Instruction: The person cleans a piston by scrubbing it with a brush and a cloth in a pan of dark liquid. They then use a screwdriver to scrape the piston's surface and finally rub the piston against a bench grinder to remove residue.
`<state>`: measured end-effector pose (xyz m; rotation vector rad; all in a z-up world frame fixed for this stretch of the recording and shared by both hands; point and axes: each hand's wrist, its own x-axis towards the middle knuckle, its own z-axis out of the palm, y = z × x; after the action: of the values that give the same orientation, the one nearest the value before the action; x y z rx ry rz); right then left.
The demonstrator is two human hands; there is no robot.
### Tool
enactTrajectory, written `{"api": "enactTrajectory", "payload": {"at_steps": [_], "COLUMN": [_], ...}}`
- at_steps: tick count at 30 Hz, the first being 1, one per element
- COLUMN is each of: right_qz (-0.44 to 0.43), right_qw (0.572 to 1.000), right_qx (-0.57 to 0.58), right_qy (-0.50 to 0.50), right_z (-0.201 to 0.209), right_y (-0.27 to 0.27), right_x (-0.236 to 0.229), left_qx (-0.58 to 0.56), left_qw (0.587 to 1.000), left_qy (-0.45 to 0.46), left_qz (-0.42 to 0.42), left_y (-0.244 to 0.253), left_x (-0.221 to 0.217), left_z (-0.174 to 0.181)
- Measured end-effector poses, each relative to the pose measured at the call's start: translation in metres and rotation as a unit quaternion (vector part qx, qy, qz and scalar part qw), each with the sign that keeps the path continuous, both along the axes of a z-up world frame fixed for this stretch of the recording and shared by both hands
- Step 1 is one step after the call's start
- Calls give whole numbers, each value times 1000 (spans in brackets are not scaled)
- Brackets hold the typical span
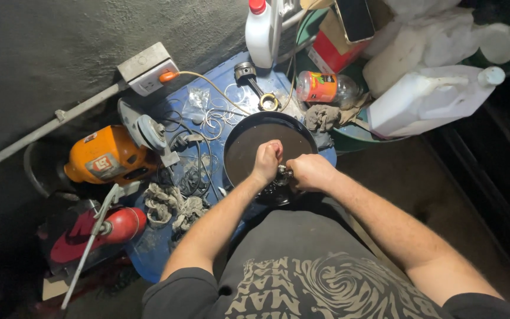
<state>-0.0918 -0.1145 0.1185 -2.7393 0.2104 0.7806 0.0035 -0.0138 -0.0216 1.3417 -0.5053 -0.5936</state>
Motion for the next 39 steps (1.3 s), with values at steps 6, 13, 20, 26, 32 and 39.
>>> {"api": "enactTrajectory", "payload": {"at_steps": [6, 13, 20, 26, 32, 39], "right_qz": [0, 10, -10, 5, 18, 4], "right_qw": [1000, 1000, 1000, 1000, 1000, 1000], "right_qx": [-1, -12, 4, -5, -12, 5], "right_qy": [9, 7, 0, 4, -4, -5], "right_z": [0, -2, -12, -14, -11, -16], "right_y": [-2, 0, -6, -3, -4, 0], "right_x": [1, -2, 3, -1, 6, -1], "left_qx": [25, 19, -15, -48, -41, -18], "left_qw": [996, 995, 999, 999, 998, 997], "left_qy": [-75, -90, -44, -11, -40, -68], "left_qz": [-40, -36, -18, -15, -22, -34], "left_y": [5, 7, 2, 5, 3, 7], "left_x": [-1, -10, -2, -11, -6, -8], "left_z": [4, -3, -5, -15, -18, -27]}}
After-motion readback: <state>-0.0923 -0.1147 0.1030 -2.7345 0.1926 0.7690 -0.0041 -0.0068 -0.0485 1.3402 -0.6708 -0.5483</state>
